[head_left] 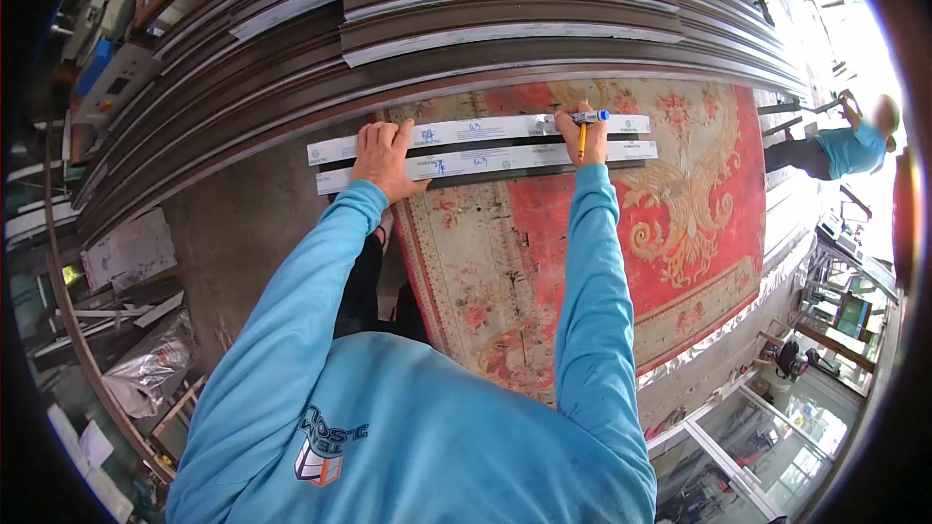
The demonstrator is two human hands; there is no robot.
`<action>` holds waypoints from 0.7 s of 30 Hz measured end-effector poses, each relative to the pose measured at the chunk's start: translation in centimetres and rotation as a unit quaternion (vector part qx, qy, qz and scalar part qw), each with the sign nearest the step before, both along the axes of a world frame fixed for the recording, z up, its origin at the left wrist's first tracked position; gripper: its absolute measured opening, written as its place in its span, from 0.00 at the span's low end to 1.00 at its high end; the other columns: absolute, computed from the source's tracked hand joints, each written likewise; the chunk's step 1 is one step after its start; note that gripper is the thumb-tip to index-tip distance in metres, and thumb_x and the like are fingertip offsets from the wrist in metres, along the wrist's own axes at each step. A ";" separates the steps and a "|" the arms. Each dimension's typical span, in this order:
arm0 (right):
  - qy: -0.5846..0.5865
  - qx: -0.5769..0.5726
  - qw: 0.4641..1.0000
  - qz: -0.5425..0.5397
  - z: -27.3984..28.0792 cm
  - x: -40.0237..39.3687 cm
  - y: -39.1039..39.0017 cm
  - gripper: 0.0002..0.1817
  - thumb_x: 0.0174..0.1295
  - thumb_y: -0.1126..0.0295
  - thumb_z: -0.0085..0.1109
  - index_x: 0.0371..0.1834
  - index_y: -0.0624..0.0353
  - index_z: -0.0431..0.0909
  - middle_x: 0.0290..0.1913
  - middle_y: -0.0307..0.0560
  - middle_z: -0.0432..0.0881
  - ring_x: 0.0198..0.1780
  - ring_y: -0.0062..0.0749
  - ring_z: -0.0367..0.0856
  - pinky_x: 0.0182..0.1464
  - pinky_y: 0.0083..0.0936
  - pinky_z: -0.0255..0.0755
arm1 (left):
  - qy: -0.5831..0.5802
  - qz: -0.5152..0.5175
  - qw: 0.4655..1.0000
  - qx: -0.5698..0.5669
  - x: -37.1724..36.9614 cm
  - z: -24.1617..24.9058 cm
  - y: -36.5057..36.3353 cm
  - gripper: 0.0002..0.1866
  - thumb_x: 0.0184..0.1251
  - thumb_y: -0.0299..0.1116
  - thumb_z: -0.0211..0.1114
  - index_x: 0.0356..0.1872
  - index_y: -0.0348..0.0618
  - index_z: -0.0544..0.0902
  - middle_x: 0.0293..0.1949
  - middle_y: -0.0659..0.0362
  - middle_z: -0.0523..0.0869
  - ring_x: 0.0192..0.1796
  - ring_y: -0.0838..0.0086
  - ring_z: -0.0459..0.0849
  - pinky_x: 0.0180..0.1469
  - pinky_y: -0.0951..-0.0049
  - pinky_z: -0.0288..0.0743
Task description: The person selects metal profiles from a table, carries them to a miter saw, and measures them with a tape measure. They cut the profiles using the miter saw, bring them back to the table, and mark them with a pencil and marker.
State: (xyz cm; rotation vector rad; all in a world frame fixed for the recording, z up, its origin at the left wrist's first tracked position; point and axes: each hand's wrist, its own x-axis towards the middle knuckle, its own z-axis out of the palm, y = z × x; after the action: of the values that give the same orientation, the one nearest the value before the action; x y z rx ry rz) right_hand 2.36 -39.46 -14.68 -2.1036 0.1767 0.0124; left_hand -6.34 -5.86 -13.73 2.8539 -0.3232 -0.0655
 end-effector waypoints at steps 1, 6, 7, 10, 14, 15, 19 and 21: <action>-0.007 -0.027 1.000 -0.005 0.0 -0.1 0.1 0.13 0.53 0.62 0.63 0.33 0.63 0.81 0.26 0.44 0.83 0.31 0.26 0.80 0.38 0.24 0.72 | 0.000 0.002 1.000 0.001 0.0 0.0 0.0 0.50 0.36 0.49 0.79 0.65 0.41 0.67 0.52 0.50 0.69 0.62 0.52 0.64 0.70 0.53 0.52; -0.024 -0.042 0.999 -0.006 0.1 -0.3 0.0 0.12 0.52 0.63 0.63 0.32 0.62 0.82 0.25 0.44 0.82 0.30 0.26 0.78 0.37 0.25 0.71 | -0.007 -0.005 1.000 -0.004 0.0 -0.1 0.1 0.49 0.36 0.50 0.78 0.64 0.41 0.67 0.52 0.49 0.69 0.61 0.52 0.64 0.70 0.52 0.53; -0.023 -0.027 0.999 -0.008 0.1 -0.2 0.0 0.12 0.52 0.63 0.63 0.32 0.62 0.82 0.25 0.44 0.82 0.30 0.27 0.79 0.36 0.25 0.71 | -0.007 -0.005 1.000 -0.005 0.0 -0.1 0.1 0.49 0.36 0.50 0.78 0.64 0.41 0.67 0.52 0.49 0.69 0.61 0.52 0.64 0.70 0.52 0.53; -0.022 -0.040 0.999 -0.014 -0.4 0.4 -0.3 0.12 0.52 0.63 0.63 0.32 0.62 0.82 0.25 0.44 0.82 0.29 0.27 0.79 0.35 0.25 0.72 | -0.017 -0.004 1.000 -0.005 -0.1 0.0 0.1 0.49 0.36 0.50 0.78 0.64 0.41 0.67 0.52 0.49 0.69 0.61 0.52 0.65 0.70 0.51 0.53; -0.035 0.047 0.998 -0.011 -0.4 -0.2 -0.7 0.11 0.54 0.65 0.63 0.29 0.64 0.80 0.24 0.45 0.82 0.27 0.25 0.80 0.33 0.24 0.73 | -0.021 -0.009 1.000 -0.012 0.0 -0.1 0.1 0.50 0.36 0.50 0.78 0.64 0.41 0.68 0.52 0.49 0.69 0.60 0.52 0.65 0.70 0.51 0.53; -0.035 0.047 0.998 -0.010 -0.2 -0.7 -0.9 0.11 0.54 0.65 0.63 0.29 0.64 0.80 0.24 0.45 0.82 0.27 0.25 0.80 0.33 0.24 0.73 | -0.020 -0.008 1.000 -0.011 -0.1 -0.1 0.2 0.50 0.36 0.50 0.78 0.64 0.41 0.68 0.51 0.50 0.69 0.60 0.52 0.65 0.70 0.51 0.53; 0.018 0.061 0.998 0.031 -0.4 -2.8 -1.8 0.11 0.54 0.65 0.63 0.25 0.62 0.77 0.22 0.44 0.81 0.26 0.23 0.79 0.31 0.21 0.71 | -0.016 -0.007 1.000 -0.013 0.0 -0.3 0.2 0.50 0.35 0.50 0.78 0.64 0.41 0.68 0.51 0.50 0.69 0.60 0.52 0.65 0.70 0.51 0.53; 0.014 0.013 0.998 0.052 -0.4 -3.5 -1.7 0.10 0.54 0.65 0.63 0.25 0.62 0.78 0.22 0.43 0.80 0.25 0.22 0.78 0.31 0.21 0.71 | -0.016 -0.006 1.000 -0.008 0.0 -0.3 0.2 0.51 0.35 0.50 0.78 0.65 0.41 0.67 0.51 0.50 0.69 0.60 0.53 0.65 0.70 0.52 0.53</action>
State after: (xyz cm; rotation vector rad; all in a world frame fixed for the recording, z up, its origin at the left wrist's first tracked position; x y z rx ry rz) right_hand -1.13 -41.13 -15.12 -2.0852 0.0831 0.1067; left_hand -6.34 -5.68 -14.03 2.8391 -0.3471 -0.0188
